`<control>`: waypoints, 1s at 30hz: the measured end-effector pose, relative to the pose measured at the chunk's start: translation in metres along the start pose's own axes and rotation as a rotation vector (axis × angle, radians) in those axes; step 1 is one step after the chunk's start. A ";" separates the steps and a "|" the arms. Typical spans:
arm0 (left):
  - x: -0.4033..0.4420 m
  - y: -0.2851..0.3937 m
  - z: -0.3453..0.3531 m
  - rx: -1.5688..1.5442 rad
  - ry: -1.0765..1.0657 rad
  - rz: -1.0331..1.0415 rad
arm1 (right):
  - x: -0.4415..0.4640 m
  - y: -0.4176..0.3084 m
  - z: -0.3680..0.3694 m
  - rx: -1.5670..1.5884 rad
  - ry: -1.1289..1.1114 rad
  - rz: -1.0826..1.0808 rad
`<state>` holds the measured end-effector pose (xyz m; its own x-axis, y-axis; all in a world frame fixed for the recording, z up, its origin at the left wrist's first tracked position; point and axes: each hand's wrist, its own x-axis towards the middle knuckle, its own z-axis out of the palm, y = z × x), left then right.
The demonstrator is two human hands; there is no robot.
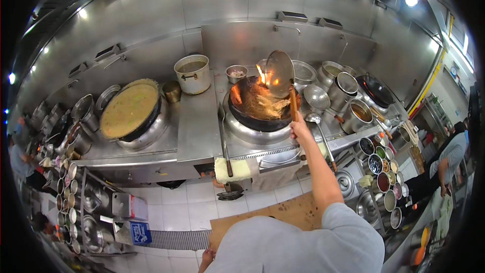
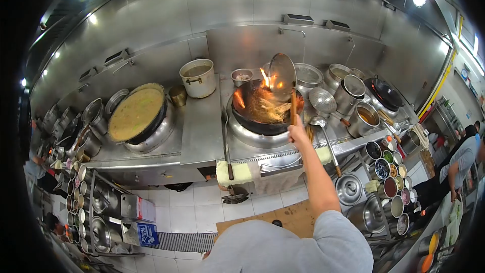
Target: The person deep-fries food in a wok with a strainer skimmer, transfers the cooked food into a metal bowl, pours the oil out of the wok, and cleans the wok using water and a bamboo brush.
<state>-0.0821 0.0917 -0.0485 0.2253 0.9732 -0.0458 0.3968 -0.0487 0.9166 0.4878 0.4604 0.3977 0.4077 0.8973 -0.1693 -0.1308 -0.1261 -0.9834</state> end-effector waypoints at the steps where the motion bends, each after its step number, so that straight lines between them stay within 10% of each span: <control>1: -0.006 0.010 -0.001 0.146 0.053 0.216 | 0.008 0.004 -0.020 -0.154 -0.007 -0.053; 2: -0.003 0.017 -0.002 0.143 0.051 0.214 | -0.008 -0.010 -0.024 -0.354 0.111 -0.082; 4: 0.005 0.034 0.000 -0.501 0.027 -0.645 | 0.011 0.008 -0.045 -0.532 0.215 -0.211; 12: 0.055 0.102 -0.016 -0.339 -0.119 -0.581 | -0.016 -0.005 -0.052 -0.225 -0.026 -0.014; 15: 0.073 0.041 -0.008 -0.335 -0.189 -0.118 | -0.024 -0.012 -0.054 -0.098 0.049 0.044; 19: 0.075 0.068 -0.007 -0.577 -0.031 -0.744 | -0.008 -0.007 -0.055 -0.230 0.014 -0.077; 28: 0.025 0.080 0.003 -0.473 -0.073 -0.618 | 0.001 0.023 -0.030 0.257 -0.085 0.223; 30: 0.015 0.015 0.020 -0.218 -0.087 -0.208 | 0.016 0.026 -0.049 0.385 -0.157 0.284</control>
<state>-0.0547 0.1014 -0.0433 0.2388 0.9337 -0.2667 0.2442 0.2081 0.9471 0.5353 0.4503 0.3658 0.1702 0.9070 -0.3853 -0.5529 -0.2357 -0.7992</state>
